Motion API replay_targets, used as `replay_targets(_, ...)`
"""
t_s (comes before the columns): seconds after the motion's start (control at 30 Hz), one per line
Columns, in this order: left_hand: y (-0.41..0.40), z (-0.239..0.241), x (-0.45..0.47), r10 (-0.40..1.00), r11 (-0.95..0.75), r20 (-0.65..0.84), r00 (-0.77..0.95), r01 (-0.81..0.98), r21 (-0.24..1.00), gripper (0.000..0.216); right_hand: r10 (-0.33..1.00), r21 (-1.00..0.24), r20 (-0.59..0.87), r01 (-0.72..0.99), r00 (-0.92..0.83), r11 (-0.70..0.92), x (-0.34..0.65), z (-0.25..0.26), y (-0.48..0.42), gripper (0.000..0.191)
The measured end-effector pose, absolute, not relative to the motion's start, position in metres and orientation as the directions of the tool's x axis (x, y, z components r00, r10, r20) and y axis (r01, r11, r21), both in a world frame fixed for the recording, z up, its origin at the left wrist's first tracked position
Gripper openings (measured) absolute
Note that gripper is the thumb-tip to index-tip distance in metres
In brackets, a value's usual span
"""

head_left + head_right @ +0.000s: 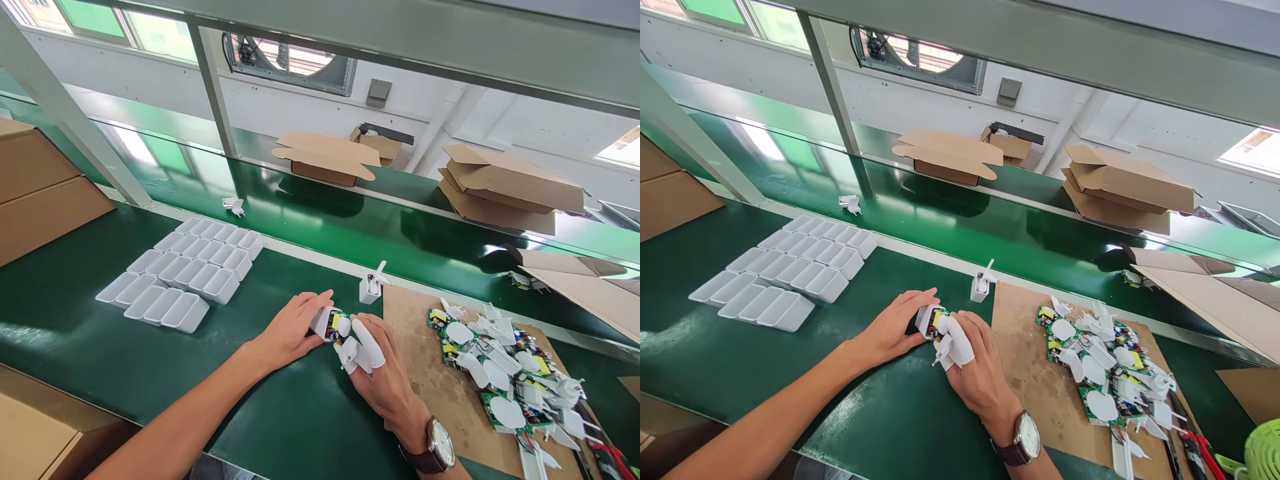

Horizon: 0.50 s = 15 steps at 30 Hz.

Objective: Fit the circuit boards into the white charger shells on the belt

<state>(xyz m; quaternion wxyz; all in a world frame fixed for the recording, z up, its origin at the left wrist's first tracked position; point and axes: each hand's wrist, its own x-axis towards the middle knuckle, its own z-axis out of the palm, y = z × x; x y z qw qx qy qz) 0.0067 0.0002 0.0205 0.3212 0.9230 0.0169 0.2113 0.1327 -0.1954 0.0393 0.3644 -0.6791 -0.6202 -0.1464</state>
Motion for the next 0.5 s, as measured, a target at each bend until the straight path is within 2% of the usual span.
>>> replay_targets(0.17,-0.0028,0.0226,0.0060,0.156,-0.767,0.361,0.920,-0.117,0.631,0.073,0.751,-0.304,0.636,0.952,0.176,0.034,0.1323,0.0407,-0.1956,0.071)
replay_targets(0.37,-0.0071,0.0286,0.0028,0.099,-0.576,0.156,0.983,-0.072,0.814,0.076,0.774,-0.405,0.595,0.913,0.216,0.057,0.1380,0.0452,-0.1958,0.075)
replay_targets(0.5,-0.0095,0.0304,0.0042,0.209,-0.441,0.220,0.953,-0.108,0.891,0.075,0.766,-0.456,0.579,0.890,0.278,0.022,0.1391,0.0409,-0.1929,0.055)
